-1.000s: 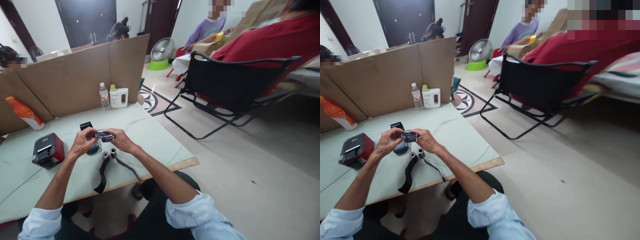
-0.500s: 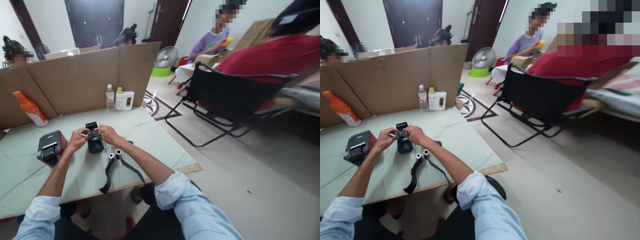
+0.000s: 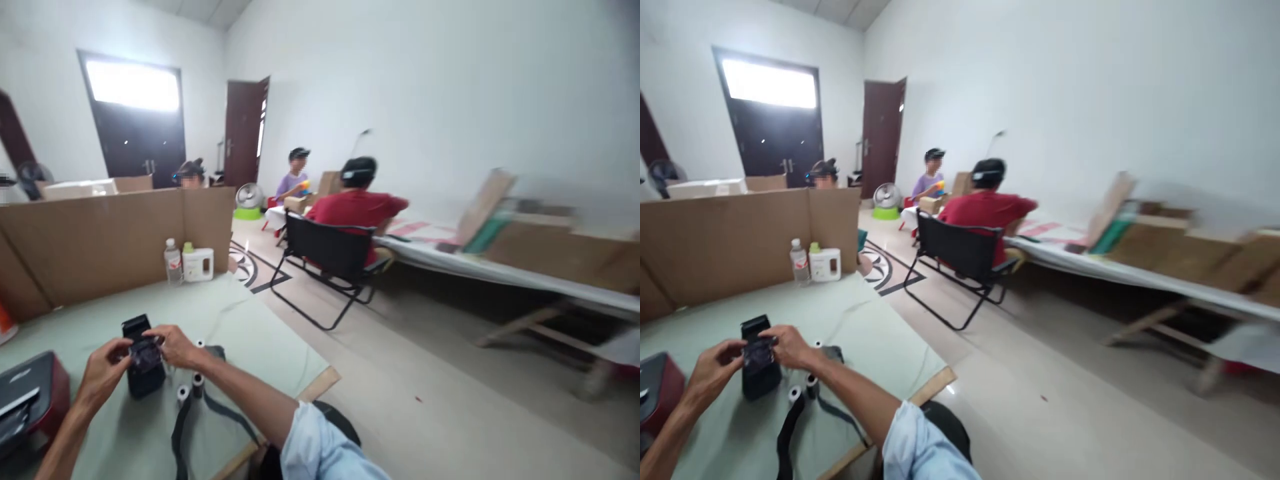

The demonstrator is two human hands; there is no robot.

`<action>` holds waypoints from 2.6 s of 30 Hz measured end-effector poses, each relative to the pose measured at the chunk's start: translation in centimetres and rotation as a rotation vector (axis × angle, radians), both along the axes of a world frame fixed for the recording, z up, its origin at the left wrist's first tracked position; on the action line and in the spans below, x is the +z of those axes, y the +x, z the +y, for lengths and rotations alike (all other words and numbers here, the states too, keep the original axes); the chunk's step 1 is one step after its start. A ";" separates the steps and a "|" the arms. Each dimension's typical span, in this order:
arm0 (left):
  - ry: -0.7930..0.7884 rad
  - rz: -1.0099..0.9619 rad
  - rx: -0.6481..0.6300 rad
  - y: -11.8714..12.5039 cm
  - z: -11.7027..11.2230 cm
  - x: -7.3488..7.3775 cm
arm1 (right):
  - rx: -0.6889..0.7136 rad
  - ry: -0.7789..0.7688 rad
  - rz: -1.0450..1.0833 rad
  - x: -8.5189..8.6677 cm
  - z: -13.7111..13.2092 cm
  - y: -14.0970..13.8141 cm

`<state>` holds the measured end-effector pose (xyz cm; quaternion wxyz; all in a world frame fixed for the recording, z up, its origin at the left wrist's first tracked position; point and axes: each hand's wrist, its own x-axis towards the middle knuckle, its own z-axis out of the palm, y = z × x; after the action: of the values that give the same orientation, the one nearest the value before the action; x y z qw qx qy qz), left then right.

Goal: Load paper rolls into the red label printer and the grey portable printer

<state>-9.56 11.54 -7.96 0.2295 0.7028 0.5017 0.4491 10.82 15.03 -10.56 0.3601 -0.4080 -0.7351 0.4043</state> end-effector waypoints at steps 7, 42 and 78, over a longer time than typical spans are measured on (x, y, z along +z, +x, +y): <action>0.047 -0.199 -0.033 1.9 -2.6 1.4 | 0.130 -0.362 0.654 0.6 -1.7 0.0; -0.018 0.422 -0.064 -2.1 4.0 -2.0 | -0.060 0.571 -0.662 -1.1 -1.1 -0.9; -0.130 -0.020 0.122 -2.4 6.5 -5.1 | 0.097 0.641 -0.709 -1.7 -6.3 -0.2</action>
<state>-11.99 18.06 -13.08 0.2517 0.6498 0.5694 0.4360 10.66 8.69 -12.30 0.1755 -0.3542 -0.9185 0.0095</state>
